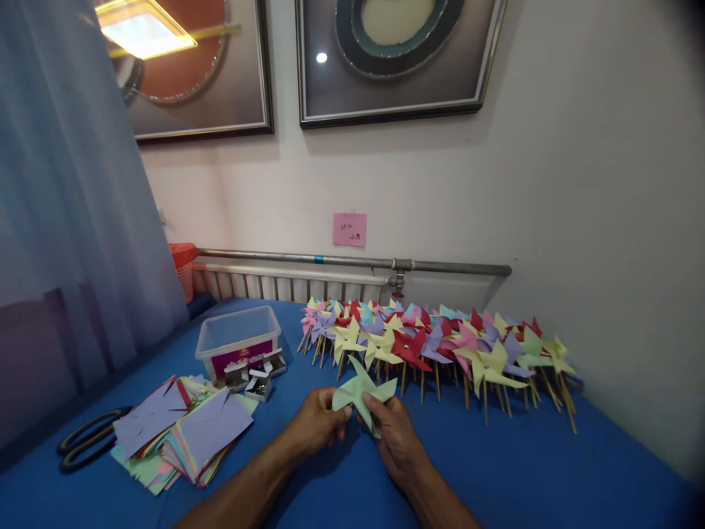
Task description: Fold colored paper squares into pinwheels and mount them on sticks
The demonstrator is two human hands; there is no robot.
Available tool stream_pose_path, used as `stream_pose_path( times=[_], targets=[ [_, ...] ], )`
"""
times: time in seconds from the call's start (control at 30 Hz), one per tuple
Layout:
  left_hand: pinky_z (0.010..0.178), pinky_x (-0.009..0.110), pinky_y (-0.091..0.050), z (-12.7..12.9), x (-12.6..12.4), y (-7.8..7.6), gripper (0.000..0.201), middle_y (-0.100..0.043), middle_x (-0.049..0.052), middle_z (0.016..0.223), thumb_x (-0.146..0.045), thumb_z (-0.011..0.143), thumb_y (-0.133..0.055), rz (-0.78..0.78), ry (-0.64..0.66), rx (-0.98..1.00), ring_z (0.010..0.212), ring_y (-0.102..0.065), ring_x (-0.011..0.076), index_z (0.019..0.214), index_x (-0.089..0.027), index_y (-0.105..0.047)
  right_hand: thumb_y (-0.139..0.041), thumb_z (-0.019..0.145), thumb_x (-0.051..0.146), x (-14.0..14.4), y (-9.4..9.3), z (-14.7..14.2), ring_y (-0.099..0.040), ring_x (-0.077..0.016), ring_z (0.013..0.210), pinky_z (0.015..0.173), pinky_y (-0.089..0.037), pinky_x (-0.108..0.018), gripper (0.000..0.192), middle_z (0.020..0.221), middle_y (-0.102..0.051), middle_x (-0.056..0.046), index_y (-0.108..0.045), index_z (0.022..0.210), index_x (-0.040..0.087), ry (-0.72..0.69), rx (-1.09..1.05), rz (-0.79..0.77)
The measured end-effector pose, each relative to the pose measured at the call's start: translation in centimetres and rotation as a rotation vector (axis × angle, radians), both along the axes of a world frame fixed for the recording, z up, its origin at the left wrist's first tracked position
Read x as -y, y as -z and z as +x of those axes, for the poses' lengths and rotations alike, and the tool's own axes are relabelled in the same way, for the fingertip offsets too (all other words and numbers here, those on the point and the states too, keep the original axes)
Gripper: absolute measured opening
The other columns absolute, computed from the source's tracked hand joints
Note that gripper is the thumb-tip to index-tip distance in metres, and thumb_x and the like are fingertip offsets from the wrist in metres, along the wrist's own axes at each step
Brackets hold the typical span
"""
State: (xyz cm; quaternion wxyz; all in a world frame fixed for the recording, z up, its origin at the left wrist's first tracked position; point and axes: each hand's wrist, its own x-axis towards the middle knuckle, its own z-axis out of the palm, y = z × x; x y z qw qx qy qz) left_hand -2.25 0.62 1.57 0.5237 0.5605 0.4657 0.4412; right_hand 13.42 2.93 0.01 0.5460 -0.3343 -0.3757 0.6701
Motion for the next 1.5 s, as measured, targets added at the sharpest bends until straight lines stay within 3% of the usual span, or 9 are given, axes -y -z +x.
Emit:
stream_pose_path(
  times=[0.53,0.77,1.07,1.5],
  targets=[
    [0.039,0.023,-0.022,0.1,0.0,0.0,0.05,-0.051,-0.005,0.046,-0.066,0.068,-0.072,0.001,-0.032,-0.026,0.036,-0.031,0.0065,0.071,-0.019,-0.056,-0.09,0.062,0.044,-0.3,0.6,-0.3,-0.068,-0.0214,0.067,0.064,-0.051,-0.031,0.041,0.074,-0.075,-0.004,-0.073,0.088,0.017,0.024,-0.036,-0.012],
    [0.04,0.023,-0.022,0.0,0.2,-0.2,0.043,-0.049,-0.006,0.046,-0.06,0.072,-0.07,-0.006,-0.021,-0.063,0.038,-0.031,0.0074,0.071,-0.02,-0.055,-0.093,0.059,0.039,0.0,-0.1,-0.3,-0.071,-0.0235,0.073,0.071,-0.053,-0.034,0.041,0.078,-0.077,-0.005,-0.073,0.087,0.017,0.014,-0.084,-0.028],
    [0.046,0.023,-0.024,0.1,0.3,-0.2,0.032,-0.047,-0.006,0.048,-0.046,0.076,-0.069,0.028,-0.018,-0.067,0.043,-0.031,0.007,0.068,-0.019,-0.053,-0.09,0.062,0.04,0.2,-0.4,-0.3,-0.071,-0.0244,0.072,0.069,-0.052,-0.034,0.036,0.072,-0.076,-0.003,-0.072,0.084,0.017,0.011,-0.048,-0.022],
    [0.048,0.022,-0.028,0.6,0.8,-0.7,0.028,-0.047,-0.007,0.05,-0.042,0.075,-0.069,0.038,-0.026,-0.058,0.046,-0.034,0.0075,0.069,-0.019,-0.052,-0.092,0.061,0.04,0.3,-0.5,-0.5,-0.068,-0.0198,0.062,0.062,-0.049,-0.03,0.039,0.071,-0.076,-0.003,-0.072,0.086,0.017,0.045,-0.075,-0.031]
  ],
)
